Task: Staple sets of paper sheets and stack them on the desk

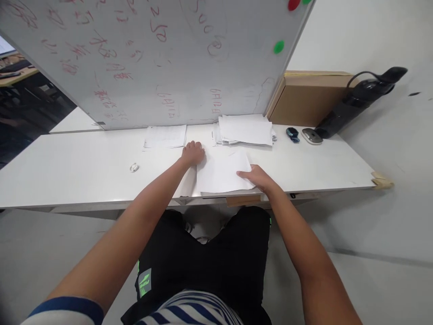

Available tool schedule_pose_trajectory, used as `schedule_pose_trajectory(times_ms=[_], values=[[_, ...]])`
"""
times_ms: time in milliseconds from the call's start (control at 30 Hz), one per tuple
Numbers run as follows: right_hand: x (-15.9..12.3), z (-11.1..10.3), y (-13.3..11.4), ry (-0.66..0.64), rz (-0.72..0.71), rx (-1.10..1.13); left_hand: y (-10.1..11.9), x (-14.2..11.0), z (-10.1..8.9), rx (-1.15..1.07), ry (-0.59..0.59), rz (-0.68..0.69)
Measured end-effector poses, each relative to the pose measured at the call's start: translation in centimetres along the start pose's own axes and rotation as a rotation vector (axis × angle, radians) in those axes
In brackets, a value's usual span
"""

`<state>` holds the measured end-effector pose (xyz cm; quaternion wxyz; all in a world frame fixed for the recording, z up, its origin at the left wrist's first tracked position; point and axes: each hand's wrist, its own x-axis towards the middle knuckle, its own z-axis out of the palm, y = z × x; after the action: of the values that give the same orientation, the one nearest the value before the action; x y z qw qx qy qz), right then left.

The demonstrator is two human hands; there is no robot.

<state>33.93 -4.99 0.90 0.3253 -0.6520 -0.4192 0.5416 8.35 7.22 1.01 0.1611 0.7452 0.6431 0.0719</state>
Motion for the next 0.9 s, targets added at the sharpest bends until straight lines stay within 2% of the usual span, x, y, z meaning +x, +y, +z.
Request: schedule_pose_trajectory(times_ms=[300,400,600,900], values=[[0.4,-0.1,0.1,0.060,0.060,-0.042,-0.5,1.1,1.7,0.079,0.071,0.044],[0.7,-0.3,0.4,0.042,0.061,-0.035,0.0,0.8,1.1,0.069,0.045,0.049],[0.5,-0.4,0.3,0.028,0.071,-0.023,0.9,-0.3,-0.5,0.176,-0.068,-0.037],[0.3,0.1,0.0,0.034,0.028,0.038,-0.2,0.5,-0.7,0.052,-0.110,-0.073]])
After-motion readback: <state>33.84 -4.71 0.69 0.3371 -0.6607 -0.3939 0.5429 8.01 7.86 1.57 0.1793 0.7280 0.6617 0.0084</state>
